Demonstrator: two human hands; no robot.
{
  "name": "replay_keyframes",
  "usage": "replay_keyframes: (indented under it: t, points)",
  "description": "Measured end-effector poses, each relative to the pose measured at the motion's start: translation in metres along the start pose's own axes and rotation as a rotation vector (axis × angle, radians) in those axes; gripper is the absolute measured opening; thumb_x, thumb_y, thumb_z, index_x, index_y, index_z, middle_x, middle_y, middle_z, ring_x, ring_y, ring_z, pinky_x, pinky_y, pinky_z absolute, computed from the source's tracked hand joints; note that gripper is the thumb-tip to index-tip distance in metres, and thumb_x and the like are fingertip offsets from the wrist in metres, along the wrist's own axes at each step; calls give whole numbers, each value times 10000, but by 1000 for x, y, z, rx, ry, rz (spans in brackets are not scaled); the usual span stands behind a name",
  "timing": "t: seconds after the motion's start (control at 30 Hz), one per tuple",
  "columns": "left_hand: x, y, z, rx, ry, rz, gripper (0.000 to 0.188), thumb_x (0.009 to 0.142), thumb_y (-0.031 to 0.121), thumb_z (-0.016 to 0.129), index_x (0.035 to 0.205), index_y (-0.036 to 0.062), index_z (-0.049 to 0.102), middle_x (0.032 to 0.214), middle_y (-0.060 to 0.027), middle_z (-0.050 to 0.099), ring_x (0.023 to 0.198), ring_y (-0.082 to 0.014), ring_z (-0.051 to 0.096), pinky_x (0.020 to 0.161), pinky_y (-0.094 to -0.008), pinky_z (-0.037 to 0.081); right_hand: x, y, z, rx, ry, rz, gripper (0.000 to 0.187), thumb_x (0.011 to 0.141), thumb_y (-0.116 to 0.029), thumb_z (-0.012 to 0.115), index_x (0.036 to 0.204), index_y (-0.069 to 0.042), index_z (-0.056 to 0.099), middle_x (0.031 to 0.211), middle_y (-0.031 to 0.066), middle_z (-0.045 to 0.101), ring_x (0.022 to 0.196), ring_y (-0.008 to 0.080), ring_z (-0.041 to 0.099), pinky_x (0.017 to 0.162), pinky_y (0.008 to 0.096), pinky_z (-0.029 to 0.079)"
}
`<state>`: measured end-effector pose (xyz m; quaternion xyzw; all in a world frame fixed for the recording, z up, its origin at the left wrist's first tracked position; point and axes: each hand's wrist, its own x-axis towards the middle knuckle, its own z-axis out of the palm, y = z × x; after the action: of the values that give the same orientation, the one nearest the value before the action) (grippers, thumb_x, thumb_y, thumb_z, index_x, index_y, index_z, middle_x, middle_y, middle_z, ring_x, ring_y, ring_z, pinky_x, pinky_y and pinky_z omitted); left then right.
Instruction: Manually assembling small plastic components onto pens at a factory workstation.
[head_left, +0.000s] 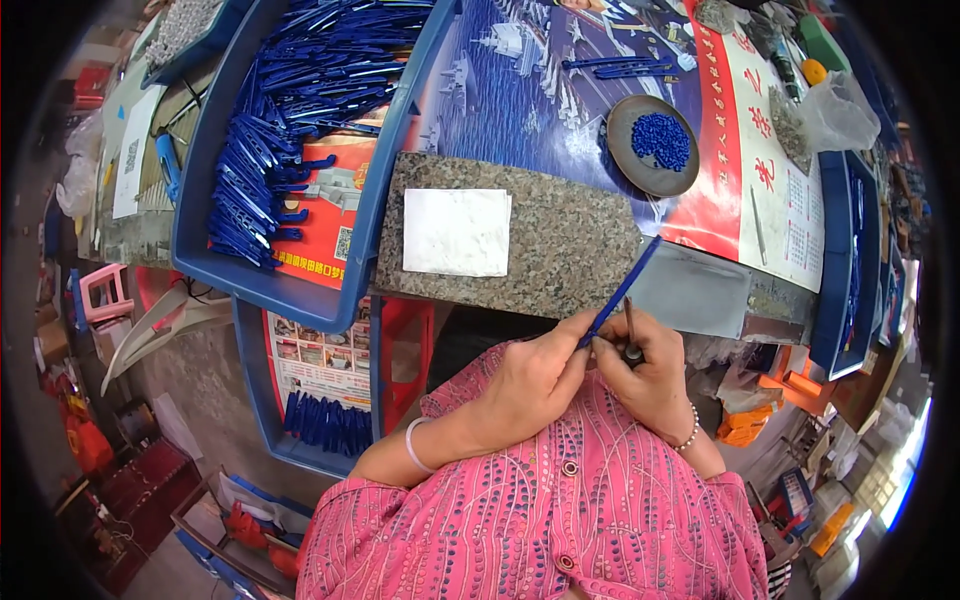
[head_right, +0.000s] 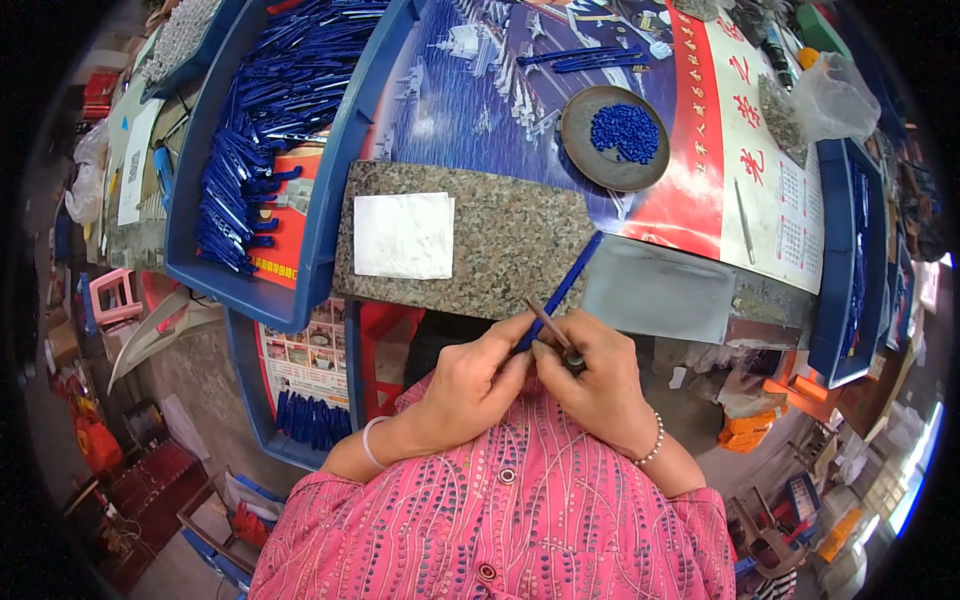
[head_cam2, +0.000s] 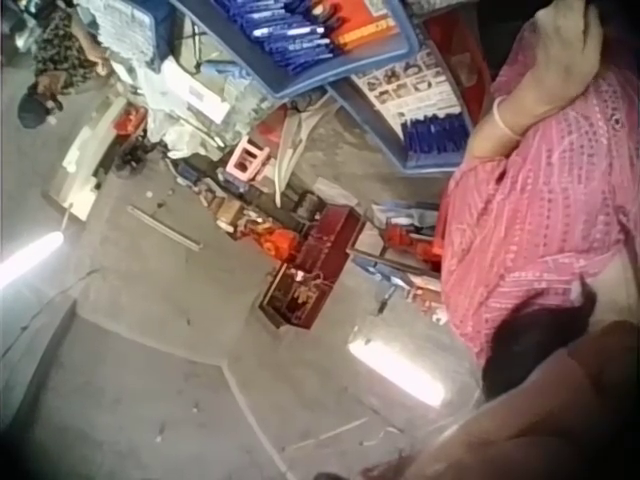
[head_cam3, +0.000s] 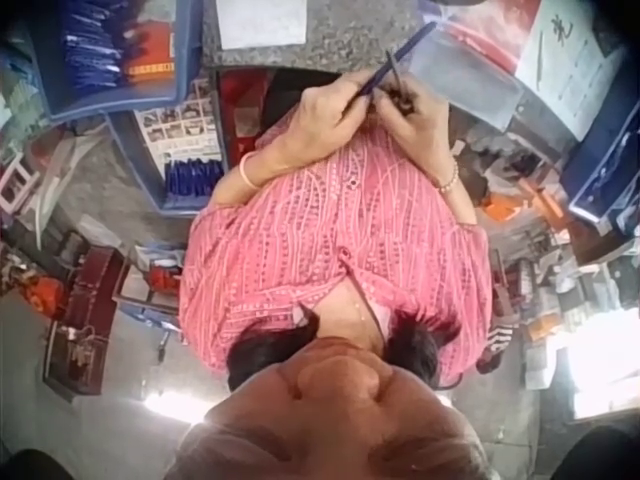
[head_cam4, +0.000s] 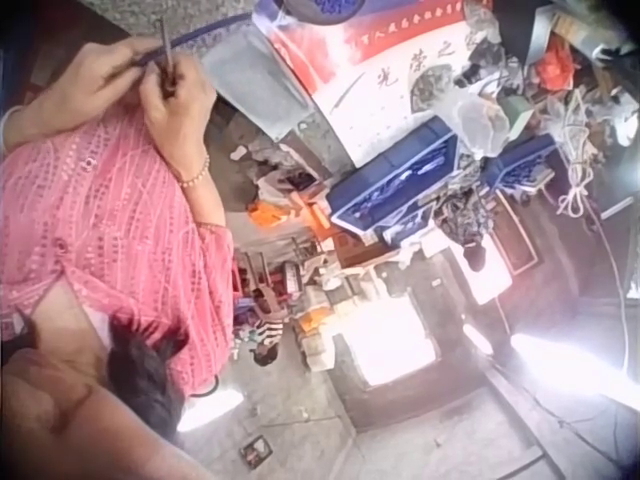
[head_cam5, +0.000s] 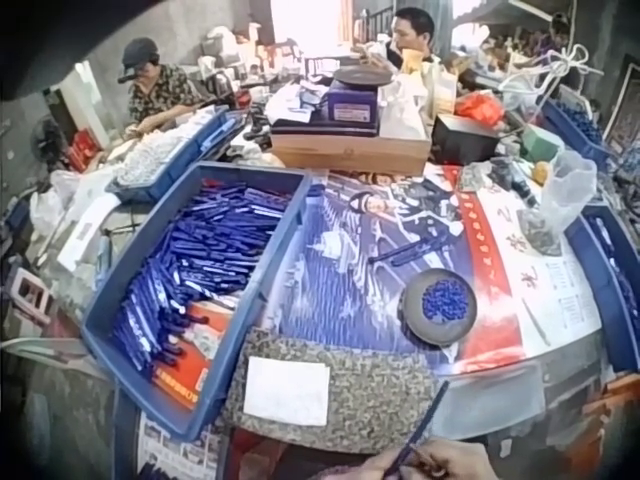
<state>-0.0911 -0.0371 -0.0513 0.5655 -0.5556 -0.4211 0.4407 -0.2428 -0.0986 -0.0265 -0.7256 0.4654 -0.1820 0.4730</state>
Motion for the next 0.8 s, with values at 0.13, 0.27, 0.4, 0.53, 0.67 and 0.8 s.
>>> replay_keyframes:
  t: [0.13,0.27,0.4,0.53,0.67,0.8]
  points:
    - [-4,-8,1,-663,-128,-437,322,927,65,488,1237,-15,459,973,-156,651,776,-184,669,663,-266,533,5,-2,-2,-3,-24,36,83,776,-42,622,846,-4,598,694,101,562,563,199,542,539,280,430]
    - [-10,-16,-1,-964,-184,-570,298,961,109,447,1235,-8,448,1025,-140,638,812,-199,666,709,-274,545,3,1,-17,90,18,74,138,863,-100,507,855,13,585,822,98,607,655,126,538,557,243,409]
    - [-15,-28,0,-989,-181,-579,276,964,152,457,1175,-24,480,1029,-149,637,819,-202,668,713,-274,546,5,-11,-27,-58,96,-193,526,966,-413,297,889,24,580,974,160,612,787,185,554,626,275,433]
    - [-14,-34,3,-1008,-151,-649,259,960,172,473,1118,-29,517,991,-143,648,805,-204,670,710,-275,549,3,-12,-21,-27,57,-160,547,967,-450,324,963,25,595,1007,138,622,765,160,554,622,257,445]
    - [-15,-38,5,-1010,-116,-675,249,953,178,493,1080,-31,540,956,-140,655,796,-207,670,705,-276,553,0,-15,-13,18,42,-142,525,963,-446,361,996,19,601,1016,124,629,746,135,551,599,247,451]
    - [-13,-39,7,-1018,-87,-697,222,936,144,520,1048,-45,554,938,-142,656,799,-196,668,703,-271,557,1,-14,-7,4,13,-172,519,964,-442,363,993,17,602,1028,140,629,738,149,562,600,255,457]
